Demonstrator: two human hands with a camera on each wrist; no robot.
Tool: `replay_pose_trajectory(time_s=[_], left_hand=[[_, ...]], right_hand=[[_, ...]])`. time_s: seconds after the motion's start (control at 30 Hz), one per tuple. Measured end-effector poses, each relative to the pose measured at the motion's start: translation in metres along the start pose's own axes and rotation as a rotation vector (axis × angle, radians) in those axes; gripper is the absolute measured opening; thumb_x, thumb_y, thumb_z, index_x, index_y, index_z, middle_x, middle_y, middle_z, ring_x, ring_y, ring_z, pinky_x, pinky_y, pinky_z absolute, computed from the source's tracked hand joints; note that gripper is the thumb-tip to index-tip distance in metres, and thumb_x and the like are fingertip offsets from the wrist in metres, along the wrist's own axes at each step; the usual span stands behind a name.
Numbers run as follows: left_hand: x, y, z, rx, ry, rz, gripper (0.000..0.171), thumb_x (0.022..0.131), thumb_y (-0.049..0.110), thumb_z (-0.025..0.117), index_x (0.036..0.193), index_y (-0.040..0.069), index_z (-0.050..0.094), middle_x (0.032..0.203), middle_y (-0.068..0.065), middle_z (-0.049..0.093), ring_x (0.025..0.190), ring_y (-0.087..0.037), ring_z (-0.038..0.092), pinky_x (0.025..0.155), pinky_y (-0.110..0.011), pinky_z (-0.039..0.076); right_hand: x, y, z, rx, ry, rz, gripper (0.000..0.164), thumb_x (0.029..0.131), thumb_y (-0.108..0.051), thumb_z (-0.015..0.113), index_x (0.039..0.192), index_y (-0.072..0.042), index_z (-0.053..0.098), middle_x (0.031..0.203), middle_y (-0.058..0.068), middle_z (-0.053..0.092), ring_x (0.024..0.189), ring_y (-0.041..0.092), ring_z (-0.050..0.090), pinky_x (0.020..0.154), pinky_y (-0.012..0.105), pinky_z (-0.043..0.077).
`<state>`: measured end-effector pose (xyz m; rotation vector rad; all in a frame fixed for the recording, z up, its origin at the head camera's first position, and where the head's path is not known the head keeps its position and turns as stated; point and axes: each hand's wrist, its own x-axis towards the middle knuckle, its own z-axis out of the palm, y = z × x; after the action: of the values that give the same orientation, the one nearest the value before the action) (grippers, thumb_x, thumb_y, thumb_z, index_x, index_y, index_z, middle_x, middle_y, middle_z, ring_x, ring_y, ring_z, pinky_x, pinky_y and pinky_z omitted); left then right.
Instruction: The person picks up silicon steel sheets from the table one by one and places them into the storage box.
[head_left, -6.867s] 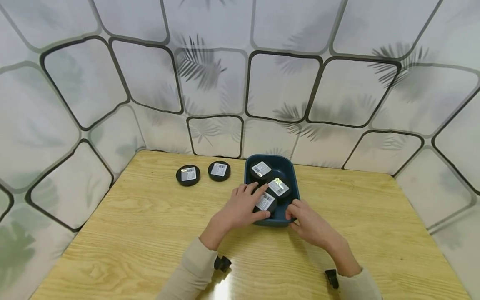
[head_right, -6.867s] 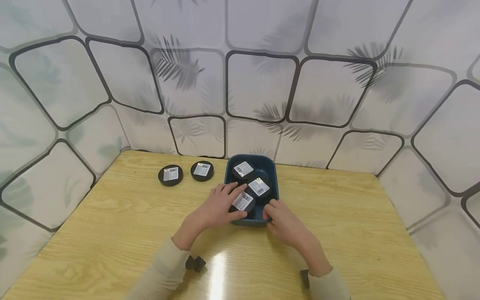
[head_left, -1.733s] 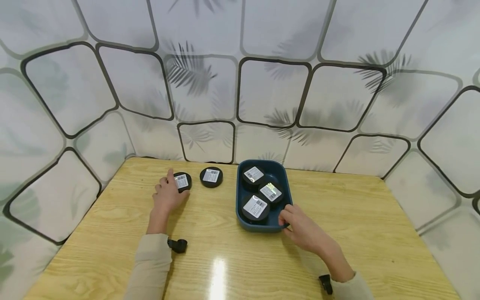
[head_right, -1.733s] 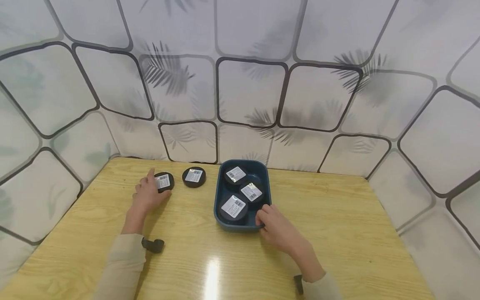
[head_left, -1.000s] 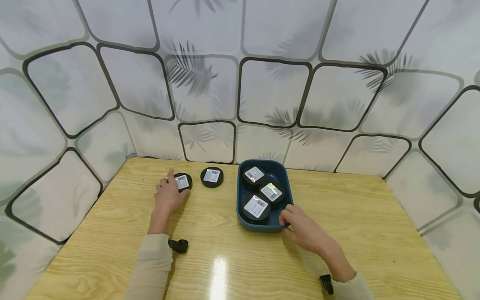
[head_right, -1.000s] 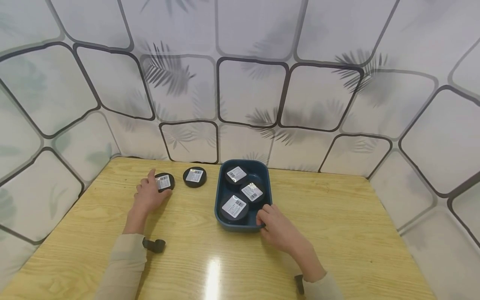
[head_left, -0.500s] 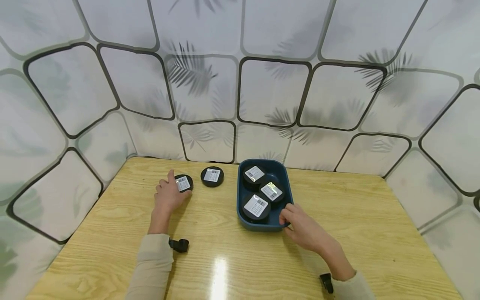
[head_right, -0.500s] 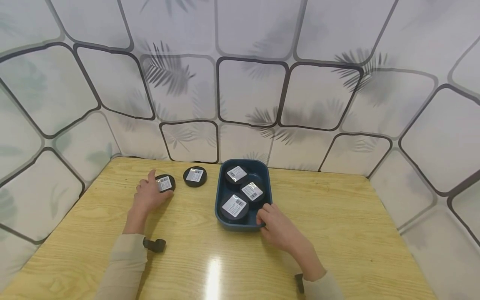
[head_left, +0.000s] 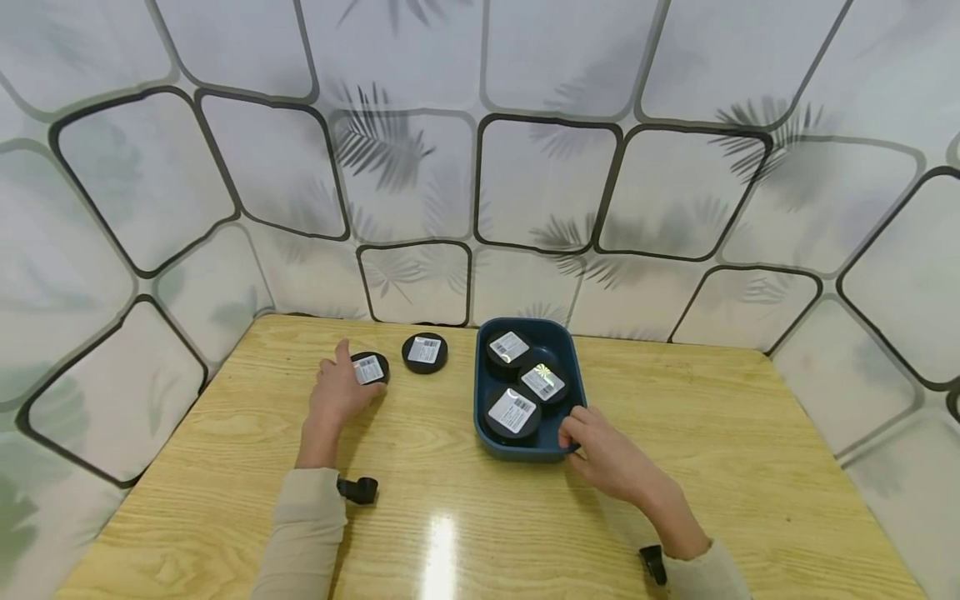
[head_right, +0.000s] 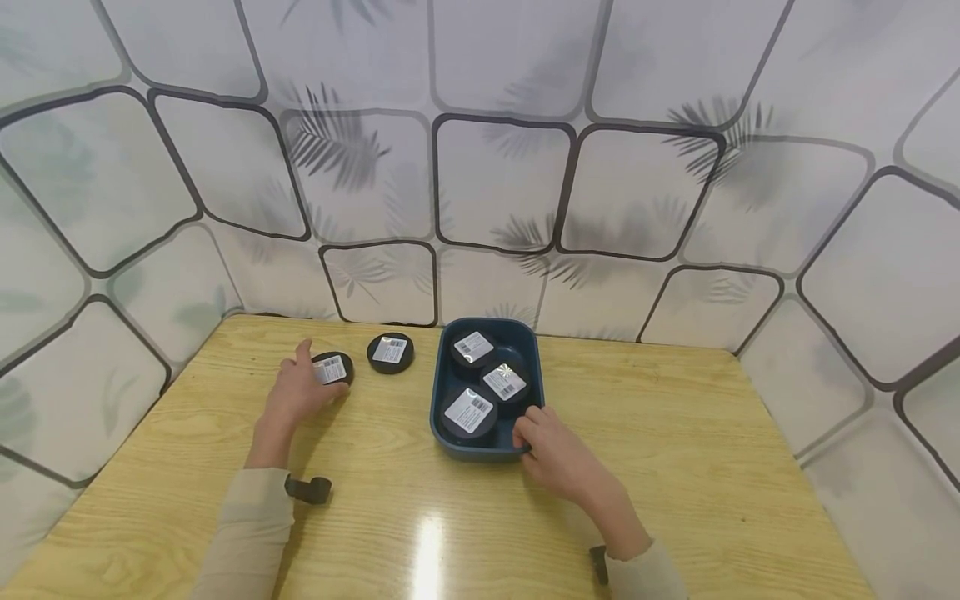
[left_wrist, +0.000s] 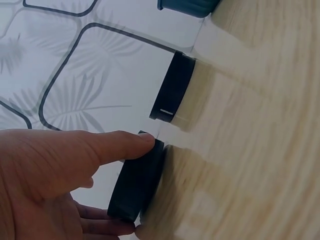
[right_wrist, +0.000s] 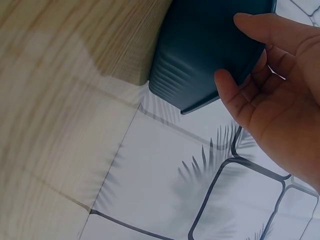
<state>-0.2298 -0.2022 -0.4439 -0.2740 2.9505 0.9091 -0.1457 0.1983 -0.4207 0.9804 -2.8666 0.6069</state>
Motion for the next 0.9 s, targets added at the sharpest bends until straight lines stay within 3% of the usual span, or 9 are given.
replay_pose_trajectory(time_s=[0.4,0.9], left_hand=[[-0.0031,0.0034,-0.0043,-0.035,-0.055,0.012,0.104,0.085,0.029,0.078,0.156,0.002,0.007,0.133,-0.039,0.037,0.115,-0.049,0.051,0.094,-0.061,0.044],[-0.0072,0.0047,-0.0073,-0.080,-0.014,0.061,0.104,0.083,0.026,0.079,0.156,0.001,0.009,0.132,-0.038,0.040,0.111,-0.046,0.052,0.093,-0.059,0.045]], right_hand=[[-0.0001,-0.0007,-0.0003,-0.003,-0.005,0.002,0.028,0.080,0.006,0.071,0.082,-0.016,0.055,0.086,-0.007,0.044,0.082,0.011,0.038,0.072,0.028,0.042],[0.0003,-0.0012,0.0000,-0.007,-0.005,0.012,0.028,0.080,0.005,0.072,0.082,-0.016,0.054,0.085,-0.007,0.044,0.082,0.011,0.038,0.072,0.028,0.042]])
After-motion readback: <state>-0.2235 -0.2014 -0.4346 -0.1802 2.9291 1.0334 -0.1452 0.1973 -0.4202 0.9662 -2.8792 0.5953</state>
